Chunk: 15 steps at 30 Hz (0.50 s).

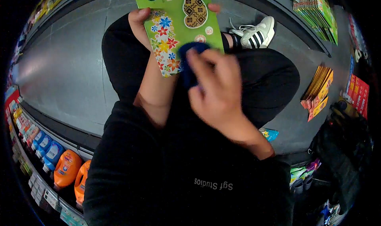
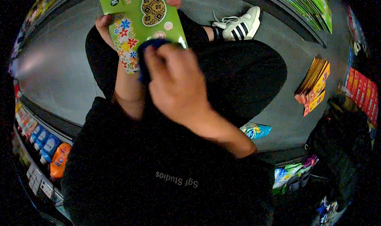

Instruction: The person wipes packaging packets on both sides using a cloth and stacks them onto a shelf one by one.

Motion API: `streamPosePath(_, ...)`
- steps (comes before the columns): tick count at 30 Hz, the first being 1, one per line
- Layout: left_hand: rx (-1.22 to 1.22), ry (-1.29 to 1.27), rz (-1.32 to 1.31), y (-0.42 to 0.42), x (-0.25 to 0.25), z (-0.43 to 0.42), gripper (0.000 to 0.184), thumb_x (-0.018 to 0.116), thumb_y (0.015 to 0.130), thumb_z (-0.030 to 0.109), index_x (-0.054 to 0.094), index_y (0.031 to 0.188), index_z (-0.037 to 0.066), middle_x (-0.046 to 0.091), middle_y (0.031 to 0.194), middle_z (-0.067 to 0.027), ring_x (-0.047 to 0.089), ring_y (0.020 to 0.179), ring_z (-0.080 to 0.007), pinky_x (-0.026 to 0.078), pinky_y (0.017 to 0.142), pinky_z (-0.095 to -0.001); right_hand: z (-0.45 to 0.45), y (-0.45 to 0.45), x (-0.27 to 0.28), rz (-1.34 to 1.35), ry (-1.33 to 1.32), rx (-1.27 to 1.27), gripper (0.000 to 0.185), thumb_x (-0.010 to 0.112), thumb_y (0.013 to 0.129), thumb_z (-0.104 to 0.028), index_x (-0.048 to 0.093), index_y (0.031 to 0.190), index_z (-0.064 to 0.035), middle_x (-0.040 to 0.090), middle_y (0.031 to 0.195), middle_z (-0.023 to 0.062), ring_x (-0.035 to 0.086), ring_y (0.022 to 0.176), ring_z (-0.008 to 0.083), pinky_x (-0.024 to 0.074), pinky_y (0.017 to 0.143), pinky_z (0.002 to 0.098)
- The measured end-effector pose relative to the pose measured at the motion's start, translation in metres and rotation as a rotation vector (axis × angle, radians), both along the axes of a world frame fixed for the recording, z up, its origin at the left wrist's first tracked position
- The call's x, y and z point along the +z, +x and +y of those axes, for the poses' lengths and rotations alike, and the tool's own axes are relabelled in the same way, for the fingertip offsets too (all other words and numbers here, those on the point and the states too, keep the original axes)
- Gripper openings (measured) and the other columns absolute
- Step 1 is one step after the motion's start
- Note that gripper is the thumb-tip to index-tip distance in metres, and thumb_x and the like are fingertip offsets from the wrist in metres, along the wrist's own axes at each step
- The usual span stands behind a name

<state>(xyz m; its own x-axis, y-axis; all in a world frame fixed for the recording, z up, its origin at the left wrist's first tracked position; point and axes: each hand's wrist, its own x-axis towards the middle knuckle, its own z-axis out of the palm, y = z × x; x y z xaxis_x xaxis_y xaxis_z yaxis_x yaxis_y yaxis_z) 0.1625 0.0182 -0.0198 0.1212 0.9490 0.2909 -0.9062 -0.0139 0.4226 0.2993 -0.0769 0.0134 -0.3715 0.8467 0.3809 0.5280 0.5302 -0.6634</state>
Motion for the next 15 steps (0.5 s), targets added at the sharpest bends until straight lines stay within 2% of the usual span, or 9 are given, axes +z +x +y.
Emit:
streamPosePath(2, 0.002, -0.037, -0.088, 0.005, -0.001, -0.003, 0.083, 0.061, 0.077, 0.040, 0.028, 0.143, 0.002, 0.034, 0.140, -0.0283, 0.038, 0.128, -0.0410, 0.042, 0.091, -0.0512, -0.013, -0.013, 0.004, 0.029, -0.088, 0.150, 0.057, 0.064, 0.061, -0.001, 0.058, 0.117, 0.0014, 0.051, 0.102, 0.0142, 0.052, 0.087, 0.0324, 0.0453, 0.078, 0.0392)
streamPosePath(5, -0.086, -0.159, -0.461, 0.007, 0.013, -0.009, 0.082, 0.060, 0.077, 0.042, 0.029, 0.145, 0.008, 0.035, 0.140, -0.0280, 0.038, 0.127, -0.0403, 0.040, 0.096, -0.0535, -0.015, -0.017, 0.001, 0.126, -0.064, 0.231, 0.057, 0.067, 0.060, -0.002, 0.059, 0.116, 0.0012, 0.051, 0.103, 0.0138, 0.053, 0.087, 0.0318, 0.0465, 0.076, 0.0372)
streamPosePath(6, -0.082, -0.156, -0.460, 0.002, 0.007, -0.007, 0.082, 0.060, 0.077, 0.042, 0.029, 0.145, 0.008, 0.035, 0.140, -0.0280, 0.038, 0.127, -0.0403, 0.040, 0.096, -0.0535, -0.016, -0.015, 0.003, 0.155, -0.120, 0.313, 0.057, 0.069, 0.059, -0.004, 0.060, 0.115, 0.0008, 0.051, 0.102, 0.0137, 0.054, 0.086, 0.0312, 0.0469, 0.075, 0.0368)
streamPosePath(8, -0.099, -0.002, -0.153, -0.007, -0.010, 0.000, 0.083, 0.059, 0.076, 0.044, 0.029, 0.145, 0.007, 0.033, 0.142, -0.0288, 0.040, 0.126, -0.0412, 0.040, 0.096, -0.0538, -0.018, -0.008, 0.005, 0.183, -0.177, 0.401, 0.057, 0.071, 0.059, -0.005, 0.060, 0.114, 0.0004, 0.052, 0.102, 0.0136, 0.054, 0.085, 0.0306, 0.0473, 0.074, 0.0365)
streamPosePath(10, -0.053, -0.104, -0.256, 0.001, 0.005, -0.006, 0.084, 0.058, 0.076, 0.045, 0.029, 0.145, 0.007, 0.032, 0.142, -0.0294, 0.041, 0.124, -0.0427, 0.041, 0.095, -0.0540, -0.020, 0.005, 0.008, 0.249, -0.206, 0.419, 0.055, 0.073, 0.058, -0.007, 0.063, 0.111, -0.0009, 0.054, 0.099, 0.0136, 0.055, 0.084, 0.0295, 0.0477, 0.073, 0.0368)
streamPosePath(12, -0.005, -0.206, -0.360, 0.003, 0.006, -0.009, 0.085, 0.057, 0.075, 0.045, 0.028, 0.145, 0.007, 0.030, 0.143, -0.0300, 0.042, 0.123, -0.0442, 0.042, 0.094, -0.0542, -0.016, 0.022, 0.020, 0.166, -0.111, 0.263, 0.050, 0.072, 0.056, -0.005, 0.066, 0.105, -0.0004, 0.056, 0.097, 0.0139, 0.056, 0.083, 0.0284, 0.0478, 0.074, 0.0351)
streamPosePath(13, -0.074, -0.130, -0.297, 0.000, -0.003, -0.007, 0.085, 0.057, 0.075, 0.045, 0.027, 0.145, 0.006, 0.030, 0.143, -0.0305, 0.042, 0.122, -0.0449, 0.043, 0.094, -0.0542, -0.014, 0.027, 0.025, 0.101, -0.056, 0.152, 0.045, 0.070, 0.060, -0.003, 0.066, 0.104, 0.0017, 0.057, 0.096, 0.0150, 0.056, 0.084, 0.0276, 0.0474, 0.075, 0.0344)
streamPosePath(14, -0.145, -0.054, -0.232, -0.002, -0.011, -0.005, 0.086, 0.057, 0.075, 0.044, 0.026, 0.146, 0.006, 0.029, 0.143, -0.0311, 0.043, 0.122, -0.0456, 0.044, 0.093, -0.0542, -0.012, 0.033, 0.021, 0.094, -0.013, 0.025, 0.055, 0.073, 0.058, -0.010, 0.064, 0.111, -0.0007, 0.056, 0.098, 0.0150, 0.056, 0.085, 0.0296, 0.0469, 0.076, 0.0377)
streamPosePath(15, -0.156, -0.021, -0.224, -0.002, -0.007, -0.004, 0.087, 0.057, 0.076, 0.044, 0.024, 0.146, 0.004, 0.029, 0.144, -0.0305, 0.041, 0.124, -0.0446, 0.043, 0.095, -0.0537, -0.002, 0.035, 0.024, 0.058, 0.074, -0.089, 0.050, 0.072, 0.062, -0.006, 0.064, 0.111, 0.0014, 0.058, 0.095, 0.0147, 0.055, 0.084, 0.0289, 0.0466, 0.076, 0.0368)
